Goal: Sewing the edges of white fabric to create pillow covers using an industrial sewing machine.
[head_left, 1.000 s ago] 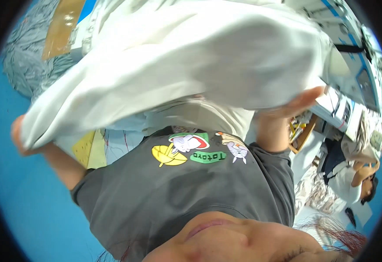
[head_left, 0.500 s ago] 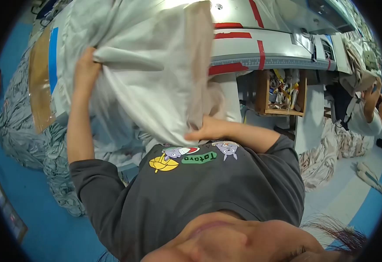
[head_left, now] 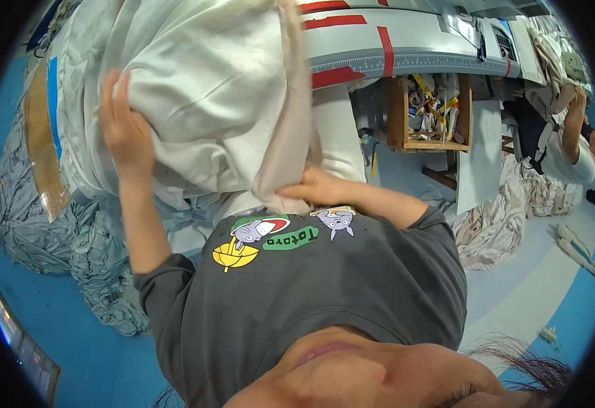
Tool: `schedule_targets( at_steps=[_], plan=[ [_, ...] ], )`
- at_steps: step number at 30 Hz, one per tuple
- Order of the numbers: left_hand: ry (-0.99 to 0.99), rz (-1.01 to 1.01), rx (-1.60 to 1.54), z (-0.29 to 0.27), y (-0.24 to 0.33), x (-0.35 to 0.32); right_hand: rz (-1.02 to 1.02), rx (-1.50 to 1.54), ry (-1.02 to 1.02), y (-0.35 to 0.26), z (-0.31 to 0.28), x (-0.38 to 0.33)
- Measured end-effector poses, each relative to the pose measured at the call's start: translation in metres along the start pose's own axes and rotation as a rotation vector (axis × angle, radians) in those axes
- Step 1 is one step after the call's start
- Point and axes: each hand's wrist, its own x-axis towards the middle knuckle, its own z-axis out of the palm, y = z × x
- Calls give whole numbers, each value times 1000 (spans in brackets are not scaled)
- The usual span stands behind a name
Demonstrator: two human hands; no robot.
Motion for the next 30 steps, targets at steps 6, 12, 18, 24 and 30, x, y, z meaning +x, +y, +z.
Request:
schedule_targets(
  at_steps=[6,12,18,24,30],
  plan=[
    [-657,-251,-433,9,105,-84,-265,-175,-70,36,9,-13],
    [-869,-628,-710,24,83,-110,-245,-325,-7,35,-1,-25],
    [-323,-313,-848,-43,100,-56,-199,-346,168,58,0,-34],
    [-1081,67,-561,7,146,-74,-522,-741,180,55,8,-30],
    [-1020,140,-638,37,137,-91,-497,-1175,101,-47,-43,-49]
  ],
)
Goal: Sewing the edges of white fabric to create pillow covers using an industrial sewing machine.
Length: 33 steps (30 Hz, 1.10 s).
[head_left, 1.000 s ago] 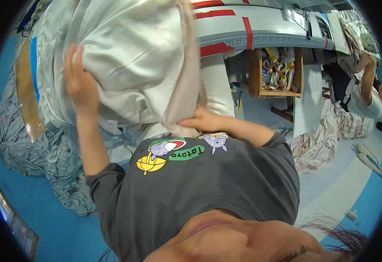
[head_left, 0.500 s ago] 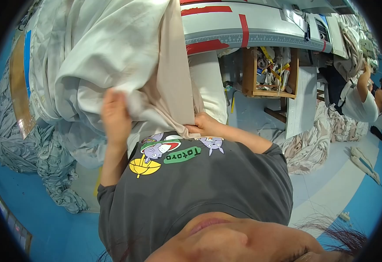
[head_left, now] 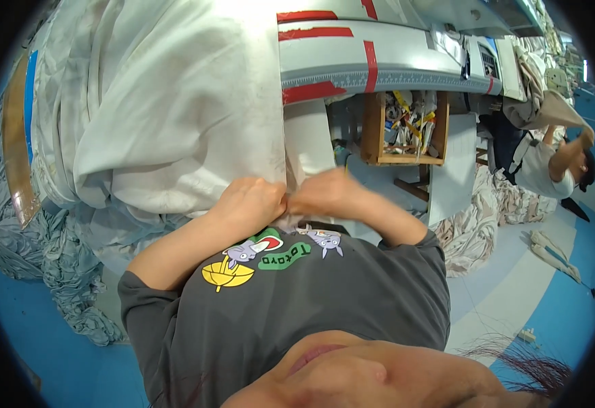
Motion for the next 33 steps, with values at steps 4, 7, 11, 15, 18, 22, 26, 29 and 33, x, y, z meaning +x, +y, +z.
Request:
schedule_targets(
  at_steps=[4,7,11,15,18,22,26,29,33],
  plan=[
    [-283,133,-35,-47,16,22,-223,-391,465,35,-28,28],
    [-34,-65,129,-116,-6,73,-414,39,377,55,-10,44],
    [1248,285,222,-189,-102,159,-387,-2,368,68,5,43],
    [704,-366,402,-203,-170,196,-392,-54,229,71,-8,46],
    [959,-174,277,-213,-175,209,-396,-13,282,70,-19,55],
    [1016,-199,294,-243,-175,225,-399,66,265,73,-29,66],
    [1043,-194,349,-261,-197,243,-421,98,249,78,-41,71],
    [1038,-243,329,-270,-213,253,-412,100,254,78,-53,78],
    [1074,-195,303,-287,-225,265,-357,155,239,77,-73,88]
  ],
)
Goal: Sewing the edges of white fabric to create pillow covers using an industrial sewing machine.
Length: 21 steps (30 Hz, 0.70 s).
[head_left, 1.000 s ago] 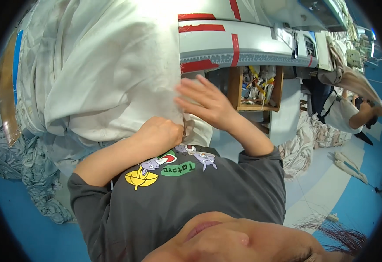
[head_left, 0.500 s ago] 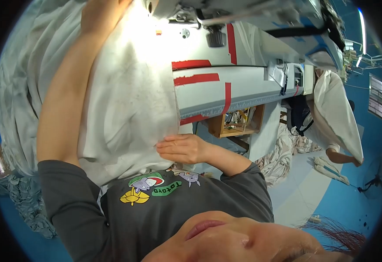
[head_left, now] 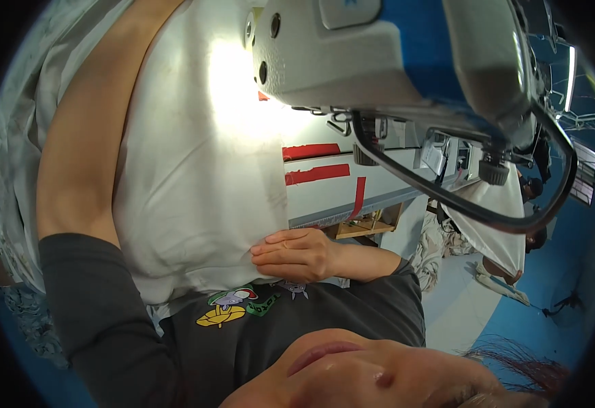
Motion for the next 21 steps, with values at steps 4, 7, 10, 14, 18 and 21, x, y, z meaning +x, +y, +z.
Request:
schedule_targets(
  at_steps=[4,7,10,14,18,21],
  plan=[
    [-16,11,43,10,-15,23,58,31,-39,7,-17,13],
    [14,25,-17,22,-29,37,82,104,-48,17,-28,20],
    [37,33,64,29,-38,52,81,105,-87,24,-36,30],
    [14,-34,53,27,-44,67,132,69,-79,28,-43,46],
    [35,-42,149,34,-65,86,128,78,-86,37,-52,61],
    [-18,-43,170,45,-90,101,120,100,-78,42,-53,63]
  ],
)
